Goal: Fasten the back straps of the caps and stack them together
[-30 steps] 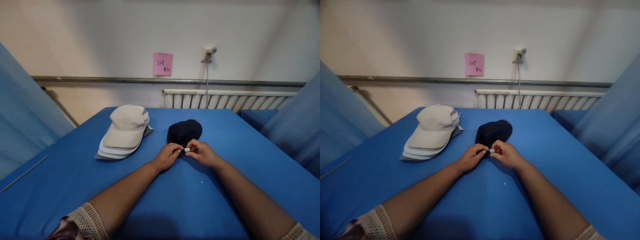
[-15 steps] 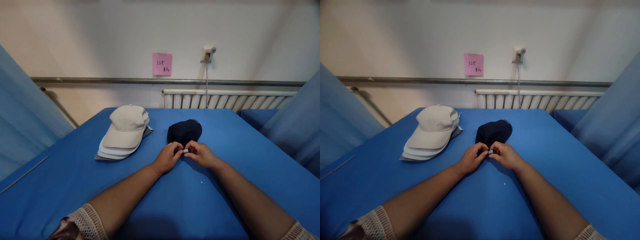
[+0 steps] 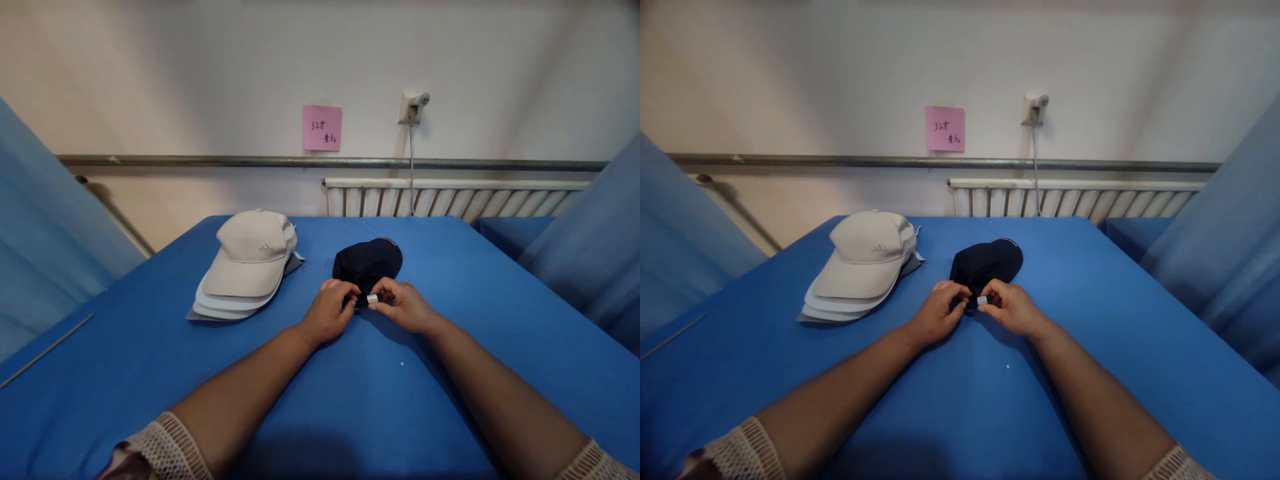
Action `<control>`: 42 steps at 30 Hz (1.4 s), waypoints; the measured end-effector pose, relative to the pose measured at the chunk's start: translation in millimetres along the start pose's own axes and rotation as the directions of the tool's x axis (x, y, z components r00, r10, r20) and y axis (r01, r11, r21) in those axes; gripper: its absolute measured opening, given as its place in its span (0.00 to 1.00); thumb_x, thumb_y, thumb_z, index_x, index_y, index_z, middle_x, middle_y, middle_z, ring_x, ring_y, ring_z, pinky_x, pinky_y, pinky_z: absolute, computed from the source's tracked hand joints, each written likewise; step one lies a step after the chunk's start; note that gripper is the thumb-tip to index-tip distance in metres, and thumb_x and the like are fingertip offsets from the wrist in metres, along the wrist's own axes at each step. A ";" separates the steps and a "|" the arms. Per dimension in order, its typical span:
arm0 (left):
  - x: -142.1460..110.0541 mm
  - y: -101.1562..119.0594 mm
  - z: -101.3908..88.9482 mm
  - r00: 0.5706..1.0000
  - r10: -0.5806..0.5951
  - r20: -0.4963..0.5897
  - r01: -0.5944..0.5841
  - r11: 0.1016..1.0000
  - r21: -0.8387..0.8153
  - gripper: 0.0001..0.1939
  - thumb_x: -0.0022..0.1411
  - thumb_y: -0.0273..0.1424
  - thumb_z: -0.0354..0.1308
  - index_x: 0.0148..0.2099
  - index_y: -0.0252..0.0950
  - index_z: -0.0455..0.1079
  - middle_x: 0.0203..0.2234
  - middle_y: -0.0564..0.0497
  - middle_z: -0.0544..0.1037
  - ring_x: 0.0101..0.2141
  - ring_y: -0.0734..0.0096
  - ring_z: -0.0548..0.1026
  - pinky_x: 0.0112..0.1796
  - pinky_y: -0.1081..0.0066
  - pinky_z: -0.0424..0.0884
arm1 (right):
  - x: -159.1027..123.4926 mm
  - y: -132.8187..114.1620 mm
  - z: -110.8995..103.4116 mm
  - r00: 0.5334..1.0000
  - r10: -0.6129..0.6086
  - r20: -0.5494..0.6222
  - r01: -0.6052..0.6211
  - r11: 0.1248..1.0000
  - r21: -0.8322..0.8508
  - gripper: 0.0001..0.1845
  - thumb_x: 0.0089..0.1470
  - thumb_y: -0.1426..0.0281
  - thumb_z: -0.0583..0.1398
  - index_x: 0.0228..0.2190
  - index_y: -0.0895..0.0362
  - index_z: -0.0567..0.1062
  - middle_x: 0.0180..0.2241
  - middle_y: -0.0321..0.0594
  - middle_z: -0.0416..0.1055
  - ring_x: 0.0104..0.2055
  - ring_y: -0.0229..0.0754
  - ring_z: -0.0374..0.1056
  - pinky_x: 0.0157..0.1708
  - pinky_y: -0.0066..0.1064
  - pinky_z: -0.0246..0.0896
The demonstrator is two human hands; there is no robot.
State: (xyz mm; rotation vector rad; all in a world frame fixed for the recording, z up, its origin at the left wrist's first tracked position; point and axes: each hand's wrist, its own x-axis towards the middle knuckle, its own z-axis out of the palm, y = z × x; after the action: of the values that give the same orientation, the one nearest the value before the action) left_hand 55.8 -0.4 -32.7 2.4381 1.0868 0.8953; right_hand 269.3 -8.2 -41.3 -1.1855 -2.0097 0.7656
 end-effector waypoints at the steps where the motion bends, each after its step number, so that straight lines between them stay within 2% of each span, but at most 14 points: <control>1: 0.1 0.6 0.8 1.000 -0.001 -0.001 0.001 1.000 -0.009 0.08 0.60 0.27 0.54 0.43 0.37 0.69 0.34 0.49 0.77 0.39 0.64 0.72 0.47 0.60 0.63 | 0.0 -0.3 0.3 1.000 -0.005 0.004 0.005 1.000 0.001 0.08 0.51 0.66 0.62 0.34 0.54 0.72 0.26 0.33 0.69 0.26 0.36 0.62 0.28 0.27 0.56; 15: -0.9 4.2 7.8 0.998 -0.042 -0.047 0.039 0.997 -0.066 0.07 0.61 0.29 0.55 0.43 0.38 0.69 0.35 0.50 0.77 0.41 0.64 0.72 0.48 0.60 0.64 | 1.1 -2.0 3.7 0.999 -0.048 0.010 0.048 0.997 -0.055 0.07 0.52 0.66 0.62 0.34 0.54 0.72 0.29 0.34 0.73 0.30 0.37 0.66 0.31 0.29 0.58; 21: -1.3 0.0 3.0 1.000 -0.001 -0.029 0.001 1.000 -0.015 0.13 0.56 0.24 0.58 0.45 0.39 0.69 0.39 0.49 0.77 0.44 0.62 0.71 0.51 0.57 0.61 | 0.8 0.3 0.7 0.999 -0.036 -0.031 0.033 0.997 -0.076 0.07 0.52 0.65 0.62 0.34 0.54 0.71 0.30 0.35 0.73 0.31 0.39 0.67 0.31 0.30 0.59; 32: -1.7 5.0 3.8 1.000 0.004 0.013 -0.003 0.997 -0.072 0.11 0.60 0.27 0.54 0.46 0.38 0.69 0.37 0.48 0.76 0.42 0.63 0.71 0.48 0.59 0.63 | 1.3 -1.3 1.4 0.999 -0.046 -0.018 0.046 0.998 -0.034 0.08 0.50 0.66 0.63 0.33 0.54 0.71 0.28 0.33 0.72 0.29 0.37 0.65 0.30 0.29 0.59; 42: -2.6 7.8 5.5 1.000 0.012 0.011 -0.012 0.999 -0.042 0.10 0.62 0.32 0.55 0.45 0.40 0.71 0.40 0.49 0.77 0.45 0.62 0.71 0.50 0.59 0.60 | 2.9 -1.4 6.1 0.999 -0.028 -0.028 0.029 0.999 0.031 0.11 0.50 0.70 0.62 0.38 0.53 0.70 0.37 0.38 0.75 0.39 0.41 0.71 0.40 0.34 0.64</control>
State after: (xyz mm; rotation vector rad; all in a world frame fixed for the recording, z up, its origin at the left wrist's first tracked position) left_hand 62.3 -7.7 -33.9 2.4150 1.0396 0.8976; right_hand 262.8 -7.2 -43.2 -1.1416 -1.9805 0.7597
